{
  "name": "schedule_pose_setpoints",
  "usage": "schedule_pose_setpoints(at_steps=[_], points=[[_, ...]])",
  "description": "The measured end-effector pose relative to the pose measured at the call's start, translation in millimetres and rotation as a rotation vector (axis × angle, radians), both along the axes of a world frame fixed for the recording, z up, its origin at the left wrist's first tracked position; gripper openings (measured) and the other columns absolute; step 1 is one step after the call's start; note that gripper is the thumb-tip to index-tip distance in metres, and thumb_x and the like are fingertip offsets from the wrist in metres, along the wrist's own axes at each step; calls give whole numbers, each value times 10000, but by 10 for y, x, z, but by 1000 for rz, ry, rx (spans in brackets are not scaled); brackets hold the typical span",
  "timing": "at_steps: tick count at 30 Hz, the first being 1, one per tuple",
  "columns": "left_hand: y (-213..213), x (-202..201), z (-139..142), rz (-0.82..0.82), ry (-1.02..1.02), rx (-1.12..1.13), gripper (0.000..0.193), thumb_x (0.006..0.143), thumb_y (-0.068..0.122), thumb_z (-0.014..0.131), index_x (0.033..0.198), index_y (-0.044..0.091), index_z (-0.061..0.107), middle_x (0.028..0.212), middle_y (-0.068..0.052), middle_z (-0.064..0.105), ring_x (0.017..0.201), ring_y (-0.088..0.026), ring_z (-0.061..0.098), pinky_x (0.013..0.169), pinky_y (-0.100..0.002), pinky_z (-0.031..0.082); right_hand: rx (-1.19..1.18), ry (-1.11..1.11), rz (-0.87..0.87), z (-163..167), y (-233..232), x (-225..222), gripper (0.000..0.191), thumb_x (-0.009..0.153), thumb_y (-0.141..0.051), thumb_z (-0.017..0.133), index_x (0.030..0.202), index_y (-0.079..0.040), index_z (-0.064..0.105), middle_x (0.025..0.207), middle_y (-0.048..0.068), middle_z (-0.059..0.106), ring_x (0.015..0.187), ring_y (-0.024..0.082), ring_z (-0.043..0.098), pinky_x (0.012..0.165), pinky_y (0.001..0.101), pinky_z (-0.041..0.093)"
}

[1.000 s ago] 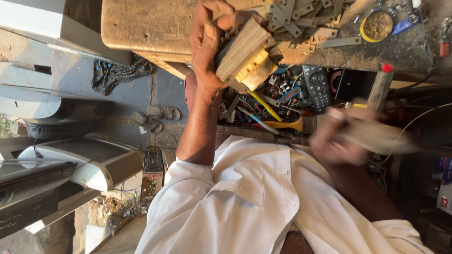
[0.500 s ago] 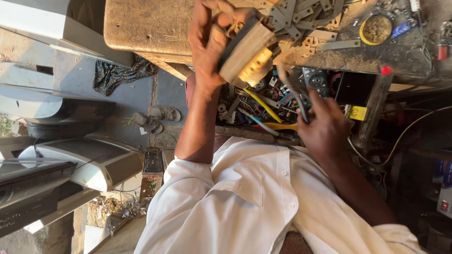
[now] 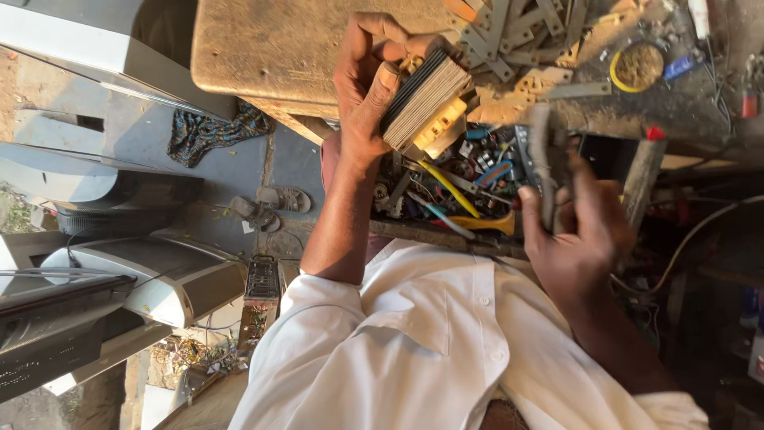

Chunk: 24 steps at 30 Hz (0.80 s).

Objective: The person holds a laminated metal transformer at a cluttered workbench and uses pliers to pry at its laminations, tapping the component with a hammer. They turn the component over, continue prying, then set it down and reach into a drawer filled with tools and electronic parts.

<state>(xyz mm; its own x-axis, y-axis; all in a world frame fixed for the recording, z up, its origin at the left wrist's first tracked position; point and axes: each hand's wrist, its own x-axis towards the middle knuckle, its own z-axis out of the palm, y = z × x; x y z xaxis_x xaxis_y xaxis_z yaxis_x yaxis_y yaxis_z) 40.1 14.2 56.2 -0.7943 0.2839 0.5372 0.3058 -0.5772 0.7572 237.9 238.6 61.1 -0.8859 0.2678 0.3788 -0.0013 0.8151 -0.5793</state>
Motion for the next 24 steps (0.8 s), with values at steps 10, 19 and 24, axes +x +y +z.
schedule_pose_setpoints(at_steps=[10,19,24], points=[[65,110,-43,-81,-62,-58,543,1010,422,773,1259,51,464,1165,-200,744,1041,-204,743,908,-323,614,177,55,140,401,-16,-70,573,898,-48,886,1404,76,646,935,170,636,832,293,630,745,410,530],[42,90,-87,9,19,-128,522,1015,424,764,1227,36,484,1174,-190,737,1076,-206,745,961,-324,620,135,55,219,446,-16,-79,565,924,-23,851,1436,50,623,924,138,628,799,222,646,709,333,527],[9,57,-42,-18,3,-86,528,993,414,781,1242,53,487,1165,-180,743,1044,-212,755,925,-334,635,139,115,3,468,63,5,518,840,44,888,1295,126,655,829,218,608,602,273,558,520,375,447]])
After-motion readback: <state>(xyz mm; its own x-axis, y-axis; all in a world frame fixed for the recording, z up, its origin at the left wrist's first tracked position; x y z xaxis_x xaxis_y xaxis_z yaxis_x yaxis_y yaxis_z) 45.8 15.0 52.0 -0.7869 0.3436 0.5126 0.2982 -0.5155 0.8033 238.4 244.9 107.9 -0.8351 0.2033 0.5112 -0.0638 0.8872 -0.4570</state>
